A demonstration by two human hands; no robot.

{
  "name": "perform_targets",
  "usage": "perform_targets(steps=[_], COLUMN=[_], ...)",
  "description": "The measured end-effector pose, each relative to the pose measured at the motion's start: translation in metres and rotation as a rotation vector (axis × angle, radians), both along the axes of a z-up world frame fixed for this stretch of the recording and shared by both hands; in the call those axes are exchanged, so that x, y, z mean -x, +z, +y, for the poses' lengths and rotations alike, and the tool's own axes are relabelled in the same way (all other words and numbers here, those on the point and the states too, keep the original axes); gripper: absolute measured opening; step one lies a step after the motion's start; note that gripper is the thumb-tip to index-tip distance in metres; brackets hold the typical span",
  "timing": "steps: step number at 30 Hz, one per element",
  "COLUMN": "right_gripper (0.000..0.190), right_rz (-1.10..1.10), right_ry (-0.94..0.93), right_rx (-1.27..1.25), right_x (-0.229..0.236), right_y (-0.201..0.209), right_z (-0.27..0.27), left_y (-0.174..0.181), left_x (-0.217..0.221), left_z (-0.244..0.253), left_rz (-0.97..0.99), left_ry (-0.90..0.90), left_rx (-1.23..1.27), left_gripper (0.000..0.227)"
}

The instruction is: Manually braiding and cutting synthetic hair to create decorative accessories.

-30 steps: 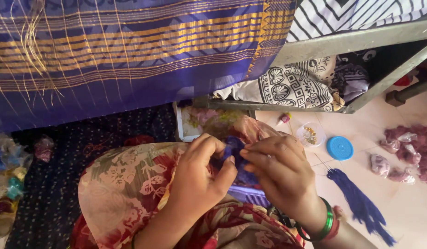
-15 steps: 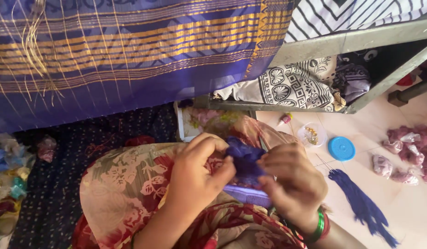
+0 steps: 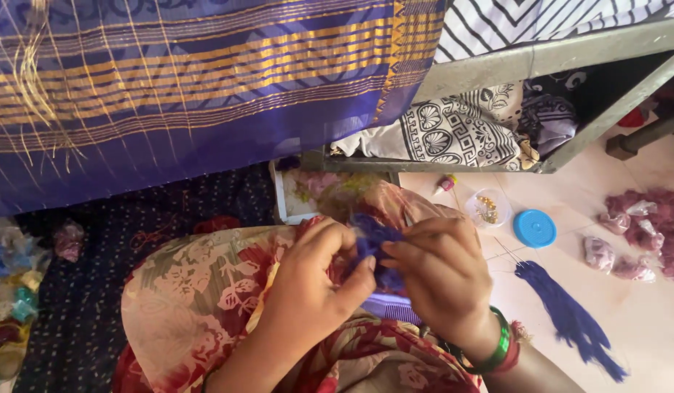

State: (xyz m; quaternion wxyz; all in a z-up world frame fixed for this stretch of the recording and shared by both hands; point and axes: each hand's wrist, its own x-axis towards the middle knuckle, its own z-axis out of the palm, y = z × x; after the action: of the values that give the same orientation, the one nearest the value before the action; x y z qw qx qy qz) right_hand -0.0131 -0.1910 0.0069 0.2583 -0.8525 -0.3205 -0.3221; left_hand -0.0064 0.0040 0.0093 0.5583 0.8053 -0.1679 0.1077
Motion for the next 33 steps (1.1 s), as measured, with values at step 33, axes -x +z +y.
perform_targets(steps=[33], right_gripper=[0.037], right_rz=[0.821], right_ry=[0.242], right_rx=[-0.514], right_x=[0.007], right_y=[-0.032], right_z=[0.016], left_y=[-0.014], left_x=[0.006], left_z=[0.007], left_rz=[0.317], left_ry=[-0.097], left_rx=[0.495], left_gripper=[0.021])
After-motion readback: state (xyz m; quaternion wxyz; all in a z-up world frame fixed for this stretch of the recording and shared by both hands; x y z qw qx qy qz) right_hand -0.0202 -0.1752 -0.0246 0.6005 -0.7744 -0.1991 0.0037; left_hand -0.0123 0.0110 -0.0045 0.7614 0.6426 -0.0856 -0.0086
